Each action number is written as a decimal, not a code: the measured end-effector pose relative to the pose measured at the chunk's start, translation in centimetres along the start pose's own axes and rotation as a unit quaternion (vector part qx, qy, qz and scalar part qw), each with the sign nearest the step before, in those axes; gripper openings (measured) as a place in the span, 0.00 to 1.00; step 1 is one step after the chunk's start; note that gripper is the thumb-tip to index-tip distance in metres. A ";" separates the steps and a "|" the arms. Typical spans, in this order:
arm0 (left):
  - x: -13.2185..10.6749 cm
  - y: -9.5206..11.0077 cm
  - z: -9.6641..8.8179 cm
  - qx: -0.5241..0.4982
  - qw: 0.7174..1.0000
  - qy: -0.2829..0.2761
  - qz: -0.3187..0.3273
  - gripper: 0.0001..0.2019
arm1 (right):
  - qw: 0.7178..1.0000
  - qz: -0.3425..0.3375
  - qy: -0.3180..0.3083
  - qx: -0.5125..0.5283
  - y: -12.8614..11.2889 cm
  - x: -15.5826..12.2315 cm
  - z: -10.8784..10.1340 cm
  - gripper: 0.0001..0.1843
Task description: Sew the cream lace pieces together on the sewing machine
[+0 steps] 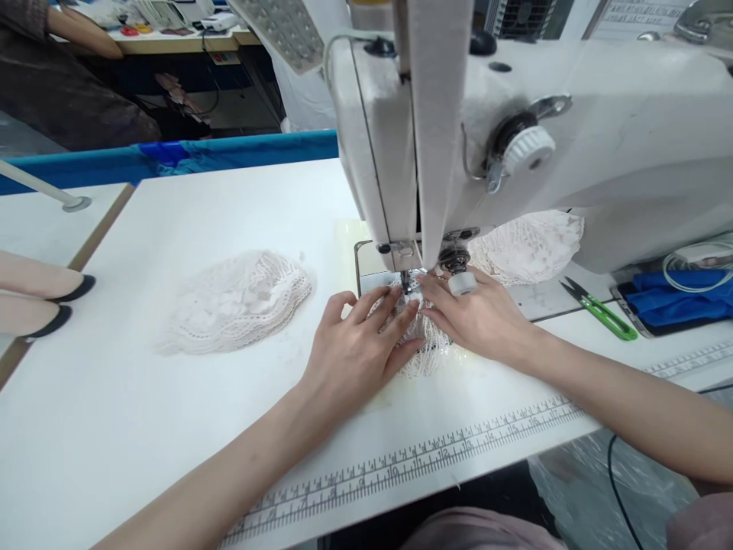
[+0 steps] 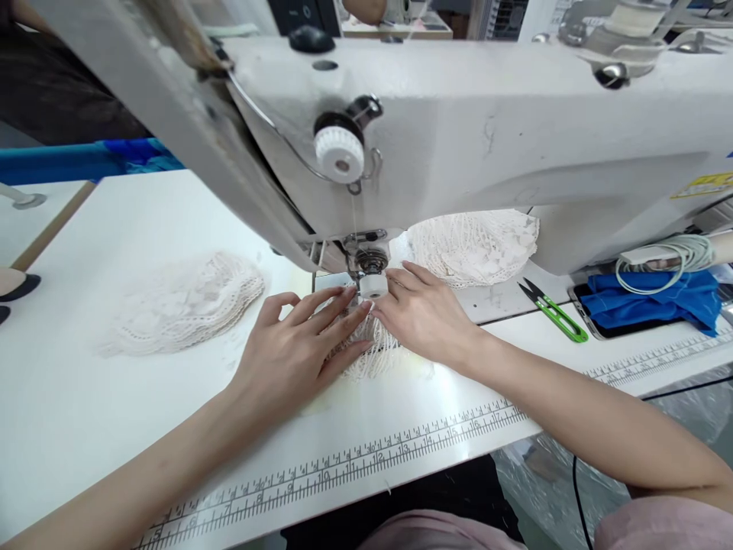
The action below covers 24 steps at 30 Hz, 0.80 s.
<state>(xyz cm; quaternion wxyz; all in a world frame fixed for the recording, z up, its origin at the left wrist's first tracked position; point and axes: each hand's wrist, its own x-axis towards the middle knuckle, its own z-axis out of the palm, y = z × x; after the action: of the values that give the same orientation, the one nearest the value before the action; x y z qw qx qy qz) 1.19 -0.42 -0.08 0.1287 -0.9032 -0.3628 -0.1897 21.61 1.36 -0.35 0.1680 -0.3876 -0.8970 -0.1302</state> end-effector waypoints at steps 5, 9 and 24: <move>0.0 -0.1 0.2 0.001 1.000 -0.006 -0.004 0.17 | 1.000 -0.007 0.009 -0.008 0.2 0.1 0.0 0.13; 0.0 -0.1 0.0 0.005 1.000 -0.006 -0.001 0.19 | 1.000 -0.022 0.021 -0.002 0.2 0.0 -0.2 0.11; -0.7 -0.2 -0.3 -0.134 0.989 0.038 0.040 0.04 | 0.992 -0.074 0.037 0.099 -0.1 -0.9 -0.4 0.19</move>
<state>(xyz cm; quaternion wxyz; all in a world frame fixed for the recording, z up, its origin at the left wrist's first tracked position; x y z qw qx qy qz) 0.45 -0.81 -0.11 0.0277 -0.9181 -0.2930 -0.2657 22.21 0.61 -0.37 0.2287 -0.2962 -0.9249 -0.0671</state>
